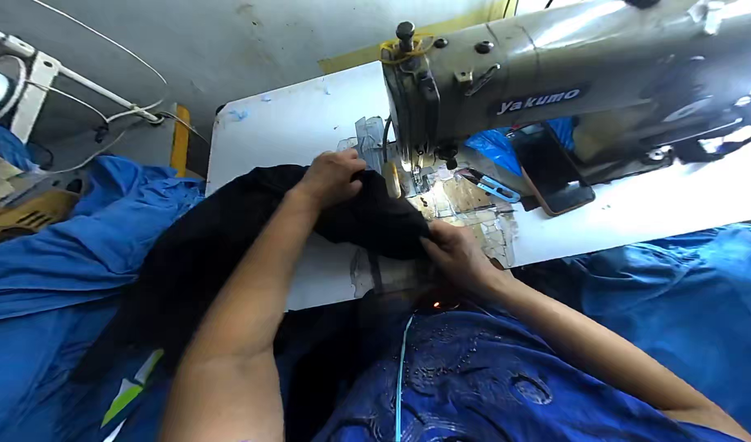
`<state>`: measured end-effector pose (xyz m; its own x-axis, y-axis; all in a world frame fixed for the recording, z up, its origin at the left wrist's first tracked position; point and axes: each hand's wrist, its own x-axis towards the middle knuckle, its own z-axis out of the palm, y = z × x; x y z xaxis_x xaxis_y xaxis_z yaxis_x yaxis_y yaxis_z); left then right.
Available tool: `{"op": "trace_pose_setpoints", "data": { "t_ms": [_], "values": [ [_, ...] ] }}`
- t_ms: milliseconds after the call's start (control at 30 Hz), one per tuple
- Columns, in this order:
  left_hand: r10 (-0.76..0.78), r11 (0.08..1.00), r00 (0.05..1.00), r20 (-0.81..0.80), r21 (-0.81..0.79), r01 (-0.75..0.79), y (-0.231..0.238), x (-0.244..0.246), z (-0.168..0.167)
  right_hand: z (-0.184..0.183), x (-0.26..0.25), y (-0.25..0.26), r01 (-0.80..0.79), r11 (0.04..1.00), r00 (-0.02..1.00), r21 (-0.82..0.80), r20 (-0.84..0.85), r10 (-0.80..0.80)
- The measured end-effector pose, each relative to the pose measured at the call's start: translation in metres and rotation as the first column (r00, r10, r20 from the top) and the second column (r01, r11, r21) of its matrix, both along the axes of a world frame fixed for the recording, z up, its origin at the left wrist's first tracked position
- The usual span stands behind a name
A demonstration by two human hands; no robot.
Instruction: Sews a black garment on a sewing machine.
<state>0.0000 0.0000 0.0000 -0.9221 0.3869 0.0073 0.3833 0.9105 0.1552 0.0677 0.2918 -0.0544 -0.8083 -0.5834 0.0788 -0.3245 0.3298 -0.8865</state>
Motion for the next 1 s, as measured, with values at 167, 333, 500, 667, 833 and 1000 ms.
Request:
{"op": "trace_pose_setpoints", "data": {
  "t_ms": [167,333,500,667,833,1000],
  "values": [
    [0.258,0.883,0.966,-0.024,0.412,-0.226,0.017,0.01,-0.014,0.016,-0.024,0.008,-0.08,0.955,0.997,0.286,0.021,0.077],
    [0.292,0.31,0.852,0.436,0.799,-0.515,0.066,0.053,0.025,-0.002,-0.023,0.011,-0.044,0.994,0.993,0.096,-0.107,0.055],
    [0.197,0.157,0.849,0.491,0.838,-0.522,0.086,0.051,0.031,-0.011,-0.017,0.013,-0.018,1.0,0.969,0.024,-0.246,0.023],
    [0.225,0.192,0.903,0.367,0.892,-0.41,0.085,0.052,0.055,-0.006,-0.019,0.015,-0.03,0.997,0.988,0.068,-0.151,0.04],
    [0.23,0.214,0.933,0.276,0.921,-0.325,0.087,0.05,0.074,-0.009,-0.019,0.013,-0.023,0.998,0.982,0.054,-0.185,0.032],
    [0.34,0.749,0.938,-0.067,0.623,-0.227,0.055,0.064,0.026,-0.008,-0.019,0.013,-0.005,0.998,0.985,0.064,-0.171,0.016]
  ]
}}
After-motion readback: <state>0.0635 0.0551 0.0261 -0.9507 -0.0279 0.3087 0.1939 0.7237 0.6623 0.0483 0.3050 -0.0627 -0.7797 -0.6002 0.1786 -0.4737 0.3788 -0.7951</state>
